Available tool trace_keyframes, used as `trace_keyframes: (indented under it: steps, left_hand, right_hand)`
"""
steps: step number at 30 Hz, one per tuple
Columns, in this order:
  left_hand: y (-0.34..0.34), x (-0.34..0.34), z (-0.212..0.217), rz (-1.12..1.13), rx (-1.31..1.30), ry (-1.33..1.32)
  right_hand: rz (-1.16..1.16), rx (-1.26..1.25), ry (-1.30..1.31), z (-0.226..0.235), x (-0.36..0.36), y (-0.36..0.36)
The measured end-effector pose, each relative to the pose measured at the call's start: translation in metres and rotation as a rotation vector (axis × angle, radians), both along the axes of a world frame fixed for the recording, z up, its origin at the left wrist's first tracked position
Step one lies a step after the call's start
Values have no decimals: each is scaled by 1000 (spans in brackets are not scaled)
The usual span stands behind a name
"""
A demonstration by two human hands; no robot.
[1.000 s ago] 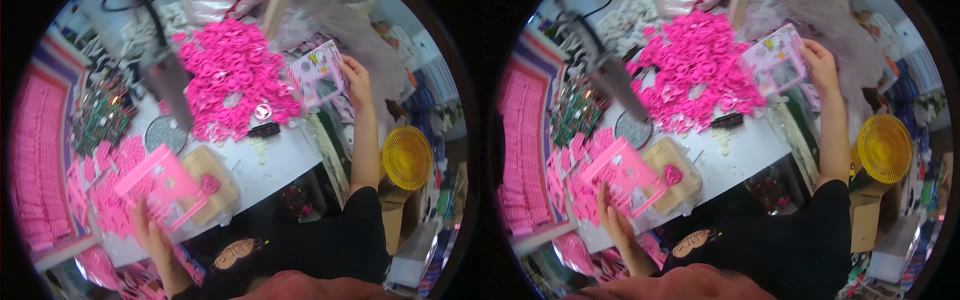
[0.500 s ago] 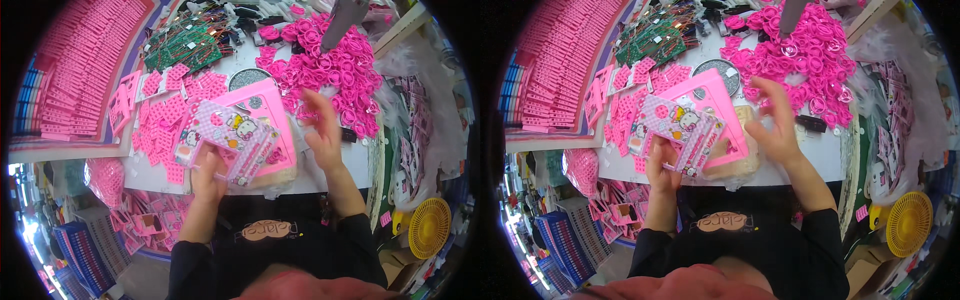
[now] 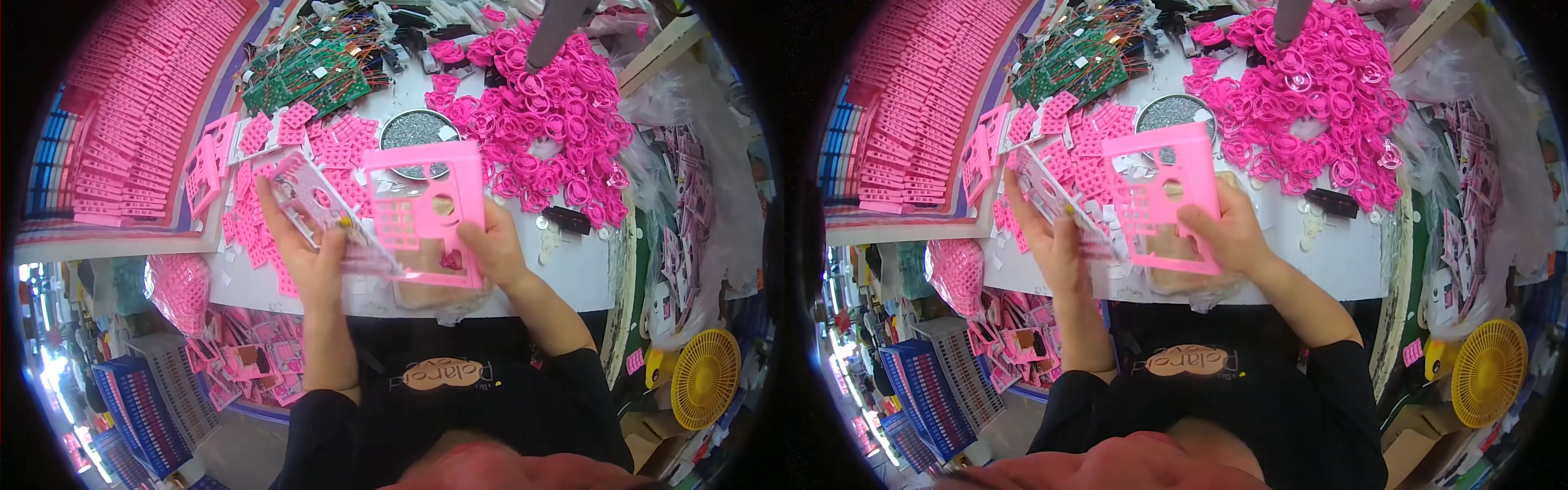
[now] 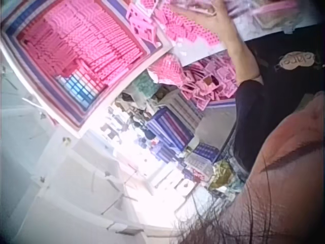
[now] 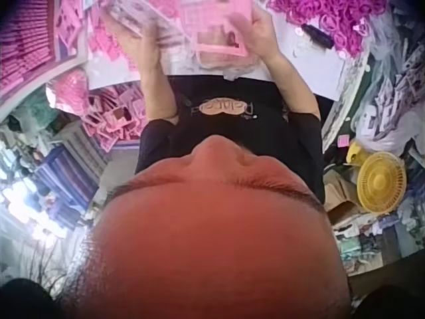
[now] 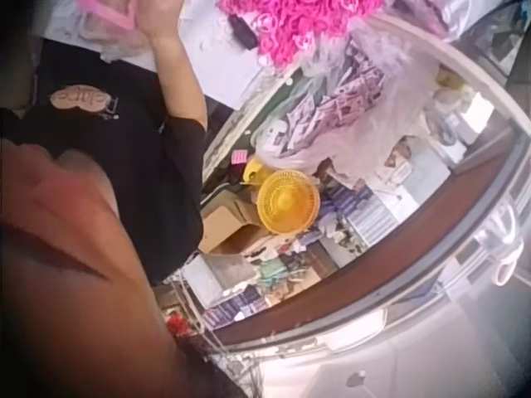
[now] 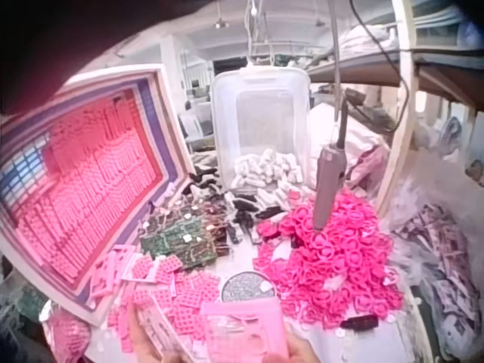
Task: Assembling and gluing components inside a pink toy electronic device.
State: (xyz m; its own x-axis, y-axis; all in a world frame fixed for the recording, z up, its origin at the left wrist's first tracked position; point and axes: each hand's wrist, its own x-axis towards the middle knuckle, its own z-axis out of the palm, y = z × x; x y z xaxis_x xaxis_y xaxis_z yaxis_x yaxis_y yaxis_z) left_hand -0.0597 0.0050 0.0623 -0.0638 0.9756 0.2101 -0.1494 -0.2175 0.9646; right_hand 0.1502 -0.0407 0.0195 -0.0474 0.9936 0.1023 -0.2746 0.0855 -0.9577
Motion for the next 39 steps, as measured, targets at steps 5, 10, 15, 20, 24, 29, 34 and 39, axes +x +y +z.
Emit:
trace_keyframes:
  steps: [5, 10, 15, 20, 24, 29, 34, 39]
  left_hand:
    - [-21, 14, -19, -196, 4, 432]
    - [-21, 14, -31, -167, -17, 597]
    - [-21, 17, -38, -188, -64, 440]
    - [-21, 13, -43, -220, -135, 520]
    - [-30, 19, -31, -127, 35, 755]
    - [-21, 15, -43, -182, 115, 807]
    - [-10, 22, -44, -192, 206, 796]
    - [17, 2, -45, -117, -220, -55]
  right_hand:
    - [-32, 52, 141, 13, -13, -1]
    - [35, 108, -171, 18, -1, -2]
    - [7, 119, -332, 20, 0, -4]
    - [113, 125, -532, 33, 8, -2]
    - [211, 134, -388, 34, 10, 2]
    - [300, -25, -253, 18, 4, 3]
    - [138, -49, 47, 11, -4, 0]
    - [385, -239, 70, 17, 28, 11]
